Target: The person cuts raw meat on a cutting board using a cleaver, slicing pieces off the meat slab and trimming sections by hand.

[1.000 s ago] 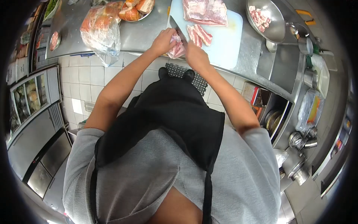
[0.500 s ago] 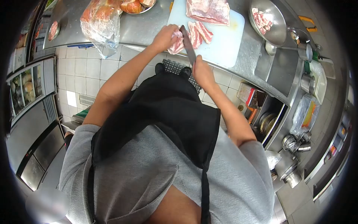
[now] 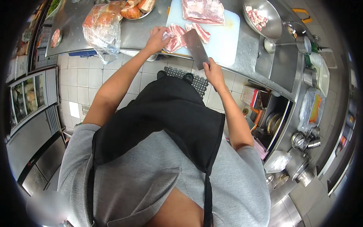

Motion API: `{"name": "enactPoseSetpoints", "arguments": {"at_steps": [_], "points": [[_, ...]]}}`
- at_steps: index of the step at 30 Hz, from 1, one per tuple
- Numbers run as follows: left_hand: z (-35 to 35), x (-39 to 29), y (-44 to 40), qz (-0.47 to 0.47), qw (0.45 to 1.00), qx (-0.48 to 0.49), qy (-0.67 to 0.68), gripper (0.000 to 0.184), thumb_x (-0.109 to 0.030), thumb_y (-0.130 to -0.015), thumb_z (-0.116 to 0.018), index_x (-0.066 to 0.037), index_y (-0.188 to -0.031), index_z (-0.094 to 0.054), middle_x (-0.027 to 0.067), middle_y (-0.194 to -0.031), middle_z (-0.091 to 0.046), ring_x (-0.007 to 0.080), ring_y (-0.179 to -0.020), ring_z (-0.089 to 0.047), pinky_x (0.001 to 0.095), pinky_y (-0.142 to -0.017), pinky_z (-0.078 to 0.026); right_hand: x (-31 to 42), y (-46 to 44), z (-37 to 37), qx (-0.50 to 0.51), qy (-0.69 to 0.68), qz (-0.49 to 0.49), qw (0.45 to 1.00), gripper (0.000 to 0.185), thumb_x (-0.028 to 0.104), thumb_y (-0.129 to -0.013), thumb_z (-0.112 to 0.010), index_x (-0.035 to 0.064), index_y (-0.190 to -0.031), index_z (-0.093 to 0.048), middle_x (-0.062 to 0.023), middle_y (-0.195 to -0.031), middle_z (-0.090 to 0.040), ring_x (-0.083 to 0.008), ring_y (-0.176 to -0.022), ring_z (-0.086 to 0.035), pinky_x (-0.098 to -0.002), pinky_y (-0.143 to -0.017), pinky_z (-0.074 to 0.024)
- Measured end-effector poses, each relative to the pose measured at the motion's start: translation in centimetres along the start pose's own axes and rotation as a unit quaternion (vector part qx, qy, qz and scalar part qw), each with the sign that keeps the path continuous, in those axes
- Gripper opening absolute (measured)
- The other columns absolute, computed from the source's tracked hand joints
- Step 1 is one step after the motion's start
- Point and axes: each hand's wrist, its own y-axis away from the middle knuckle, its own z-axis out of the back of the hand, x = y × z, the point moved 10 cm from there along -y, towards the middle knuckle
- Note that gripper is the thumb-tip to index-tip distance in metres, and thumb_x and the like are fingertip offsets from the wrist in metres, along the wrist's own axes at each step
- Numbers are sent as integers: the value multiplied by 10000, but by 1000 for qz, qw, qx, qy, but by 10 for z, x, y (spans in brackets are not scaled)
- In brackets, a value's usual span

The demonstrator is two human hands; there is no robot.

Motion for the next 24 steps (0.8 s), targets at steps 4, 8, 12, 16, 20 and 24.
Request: {"name": "enactPoseSetpoints", "arguments": {"at_steps": [4,8,12,16,20,24], "points": [[-9,7,5,12,998,13,58,435,-223,-874,-725,-104,-1270,-587,213,-1238,-536,406,-1229,-509,443,-1061,-432,94,10,47,-154,-28,66,985,244,233,-1025,-591,-4,-1046,-534,-268,-786,-681,-489,-734,-669,-547,-621,-491],[-8,8,4,-7,997,-5,78,393,-178,-855,-739,-139,-1221,-600,229,-1263,-499,440,-1194,-524,455,-1051,-445,98,18,17,-232,21,54,971,179,183,-1035,-549,12,-1016,-500,-283,-740,-657,-509,-694,-651,-585,-603,-487],[-5,8,-12,-20,996,-3,90,370,-109,-818,-721,-100,-1171,-609,215,-1241,-529,417,-1187,-533,440,-1042,-446,8,2,-39,-45,90,109,989,270,240,-1028,-553,-3,-1146,-542,-307,-825,-686,-527,-796,-665,-621,-714,-502],[-3,2,0,-37,993,6,110,409,-39,-764,-712,-74,-1159,-613,185,-1237,-546,373,-1219,-521,398,-1067,-434,12,5,13,-24,84,26,996,265,253,-1022,-583,22,-1148,-561,-288,-872,-707,-493,-843,-682,-587,-730,-525],[-3,0,15,-1,994,0,109,415,-42,-755,-717,-77,-1156,-617,176,-1239,-545,371,-1239,-513,394,-1086,-426,71,23,31,-114,13,34,993,266,245,-1031,-567,-2,-1127,-539,-289,-840,-699,-493,-800,-678,-578,-701,-524],[-4,2,11,6,996,0,91,409,-50,-756,-718,-78,-1151,-617,180,-1239,-545,373,-1243,-512,394,-1090,-424,33,34,-29,-109,62,22,992,277,236,-1038,-546,-22,-1138,-522,-299,-827,-692,-511,-773,-668,-590,-693,-518]]}}
